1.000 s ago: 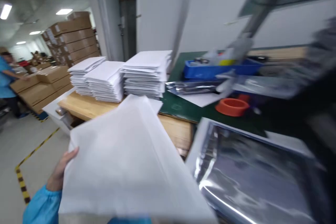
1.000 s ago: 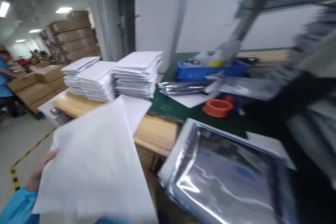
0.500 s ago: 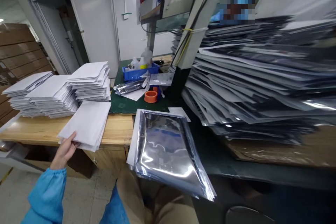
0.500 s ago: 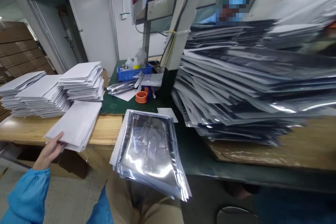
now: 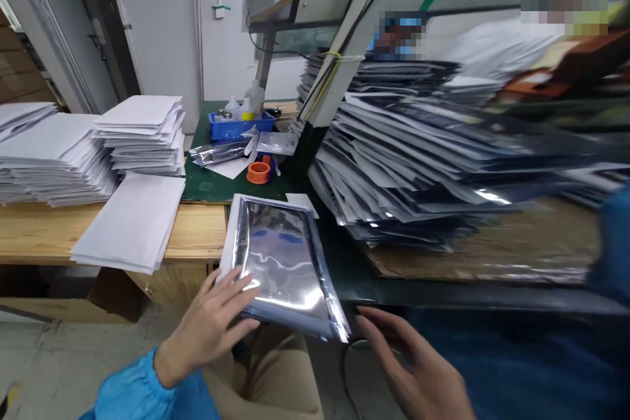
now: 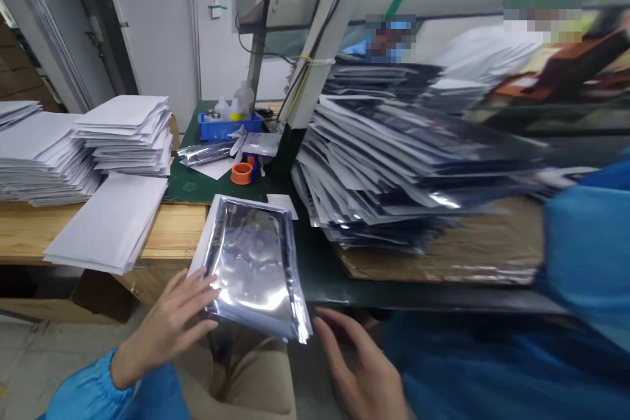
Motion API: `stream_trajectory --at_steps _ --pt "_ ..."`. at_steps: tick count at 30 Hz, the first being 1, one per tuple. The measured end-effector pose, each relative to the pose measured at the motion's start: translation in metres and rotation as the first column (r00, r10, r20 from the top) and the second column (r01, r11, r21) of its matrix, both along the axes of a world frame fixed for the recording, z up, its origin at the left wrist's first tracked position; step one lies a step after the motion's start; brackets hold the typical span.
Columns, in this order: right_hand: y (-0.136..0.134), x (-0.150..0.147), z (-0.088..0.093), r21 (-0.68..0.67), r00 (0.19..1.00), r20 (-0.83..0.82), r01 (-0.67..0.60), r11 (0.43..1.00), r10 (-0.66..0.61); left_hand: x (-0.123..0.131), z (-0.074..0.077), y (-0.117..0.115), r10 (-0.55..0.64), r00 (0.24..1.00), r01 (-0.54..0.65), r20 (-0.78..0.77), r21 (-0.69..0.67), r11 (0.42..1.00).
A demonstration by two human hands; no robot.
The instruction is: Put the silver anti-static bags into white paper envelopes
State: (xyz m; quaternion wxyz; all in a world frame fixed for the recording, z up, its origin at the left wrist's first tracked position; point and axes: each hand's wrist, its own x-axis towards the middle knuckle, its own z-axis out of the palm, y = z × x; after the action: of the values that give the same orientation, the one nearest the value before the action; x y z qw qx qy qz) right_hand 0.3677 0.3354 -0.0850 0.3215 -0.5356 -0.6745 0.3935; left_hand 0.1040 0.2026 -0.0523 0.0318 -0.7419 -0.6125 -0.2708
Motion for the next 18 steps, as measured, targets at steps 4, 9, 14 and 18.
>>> stream_trajectory --at_steps 4,9,14,18 --pt "0.021 -0.026 0.002 -0.083 0.985 -0.039 -0.173 0.981 0.171 0.009 -0.012 0.022 -0.086 0.989 0.097 -0.122 0.092 0.991" --pt "0.023 -0.022 0.008 -0.118 0.979 -0.202 -0.033 0.992 0.009 0.002 -0.014 0.035 -0.057 0.995 0.081 -0.085 0.320 0.944" --pt "0.031 -0.030 0.043 -0.507 0.762 -0.628 -0.246 0.826 -0.159 0.001 0.012 0.051 0.071 0.992 -0.110 0.099 0.476 0.872" --pt "0.036 -0.056 0.061 -0.583 0.633 -0.760 -0.563 0.586 -0.147 0.003 0.032 0.057 0.023 0.994 -0.068 0.104 0.449 0.891"
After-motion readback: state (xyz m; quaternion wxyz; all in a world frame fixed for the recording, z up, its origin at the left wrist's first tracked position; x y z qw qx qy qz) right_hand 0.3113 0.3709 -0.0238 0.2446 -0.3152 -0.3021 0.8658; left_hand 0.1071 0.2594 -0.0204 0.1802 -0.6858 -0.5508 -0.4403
